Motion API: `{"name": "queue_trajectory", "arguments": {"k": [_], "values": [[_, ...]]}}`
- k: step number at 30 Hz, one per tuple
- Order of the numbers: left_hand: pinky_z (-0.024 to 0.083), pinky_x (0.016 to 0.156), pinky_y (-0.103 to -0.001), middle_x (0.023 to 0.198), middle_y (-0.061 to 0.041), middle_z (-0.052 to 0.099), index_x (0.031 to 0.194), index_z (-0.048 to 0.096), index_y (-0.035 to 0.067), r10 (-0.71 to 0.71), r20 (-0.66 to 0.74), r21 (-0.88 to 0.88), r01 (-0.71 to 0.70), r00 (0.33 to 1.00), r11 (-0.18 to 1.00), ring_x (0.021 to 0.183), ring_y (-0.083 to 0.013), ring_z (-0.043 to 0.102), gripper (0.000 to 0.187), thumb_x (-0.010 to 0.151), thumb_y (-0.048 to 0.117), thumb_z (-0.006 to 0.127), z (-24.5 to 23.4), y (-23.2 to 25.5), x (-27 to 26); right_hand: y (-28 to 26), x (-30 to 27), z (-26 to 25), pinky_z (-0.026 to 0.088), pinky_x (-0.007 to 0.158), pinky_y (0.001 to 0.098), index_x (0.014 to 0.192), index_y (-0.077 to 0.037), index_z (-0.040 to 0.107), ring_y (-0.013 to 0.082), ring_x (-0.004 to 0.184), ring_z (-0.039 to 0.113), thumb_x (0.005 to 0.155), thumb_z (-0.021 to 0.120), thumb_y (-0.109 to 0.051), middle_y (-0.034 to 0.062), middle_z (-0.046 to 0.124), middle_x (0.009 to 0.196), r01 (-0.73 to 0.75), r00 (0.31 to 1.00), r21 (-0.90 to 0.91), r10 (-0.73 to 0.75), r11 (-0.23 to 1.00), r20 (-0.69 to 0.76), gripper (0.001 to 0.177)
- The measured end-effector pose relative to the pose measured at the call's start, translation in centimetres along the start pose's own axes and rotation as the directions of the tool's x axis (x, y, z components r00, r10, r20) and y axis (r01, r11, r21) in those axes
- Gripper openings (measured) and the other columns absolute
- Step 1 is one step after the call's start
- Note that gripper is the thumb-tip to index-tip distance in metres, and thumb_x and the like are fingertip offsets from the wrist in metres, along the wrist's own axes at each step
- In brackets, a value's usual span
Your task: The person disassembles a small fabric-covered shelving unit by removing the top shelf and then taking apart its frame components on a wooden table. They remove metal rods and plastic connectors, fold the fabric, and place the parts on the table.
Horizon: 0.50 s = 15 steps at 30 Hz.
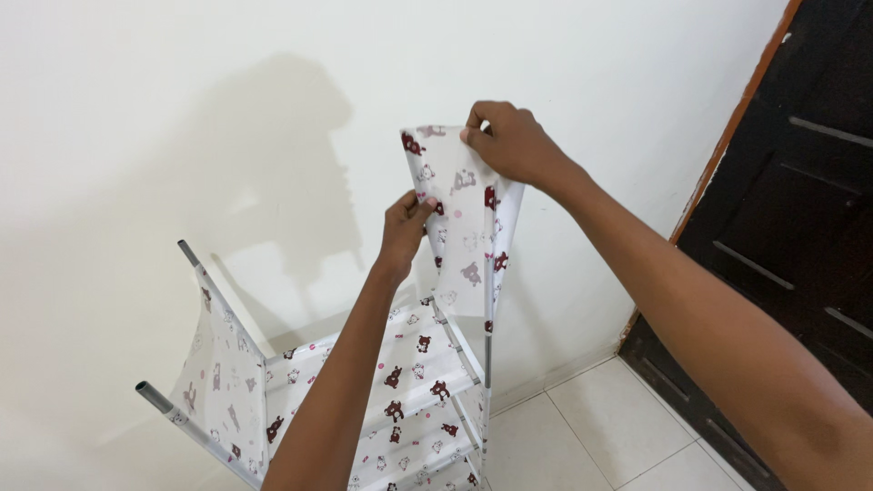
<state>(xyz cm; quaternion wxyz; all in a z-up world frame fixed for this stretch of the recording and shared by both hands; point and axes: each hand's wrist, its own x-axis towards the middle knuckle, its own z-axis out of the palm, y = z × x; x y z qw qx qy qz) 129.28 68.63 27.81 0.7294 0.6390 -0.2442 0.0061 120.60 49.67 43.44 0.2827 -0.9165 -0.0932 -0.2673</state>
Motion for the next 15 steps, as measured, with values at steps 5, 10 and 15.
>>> {"name": "queue_trajectory", "arguments": {"k": [5,10,15], "values": [[0.056,0.075,-0.028,0.095,-0.005,0.077,0.124,0.069,-0.001,0.268,-0.123,0.166,-0.246,0.956,0.955,0.082,-0.0111,0.069,0.033,0.098,0.019,0.065,1.2,6.9,2.1,-1.4,3.9,-5.9,0.057,0.07,0.0362,0.088,-0.005,0.07,0.0179,0.071,0.07,0.093,0.071,-0.027,0.0128,0.075,0.085,0.011,0.999,0.16,-0.006,0.987,-0.033,0.023],[0.055,0.071,-0.029,0.085,-0.009,0.078,0.117,0.073,0.0,0.496,-0.267,0.474,-0.336,0.826,0.814,0.075,-0.0138,0.072,0.029,0.094,0.017,0.068,3.1,13.5,3.5,-0.5,2.7,-9.0,0.063,0.08,0.0416,0.127,-0.007,0.055,0.0234,0.095,0.07,0.092,0.059,-0.06,0.021,0.063,0.125,-0.046,0.991,0.623,0.112,0.781,-0.067,0.064],[0.059,0.069,-0.035,0.081,-0.007,0.077,0.111,0.074,0.003,0.477,-0.296,0.474,-0.307,0.827,0.825,0.069,-0.0169,0.075,0.025,0.092,0.015,0.065,5.6,18.7,4.4,0.3,-5.8,-2.5,0.045,0.099,0.0587,0.16,-0.02,0.011,0.0335,0.131,0.048,0.077,0.055,-0.083,0.0136,0.039,0.159,-0.06,0.998,0.642,0.047,0.764,0.038,0.114]]}}
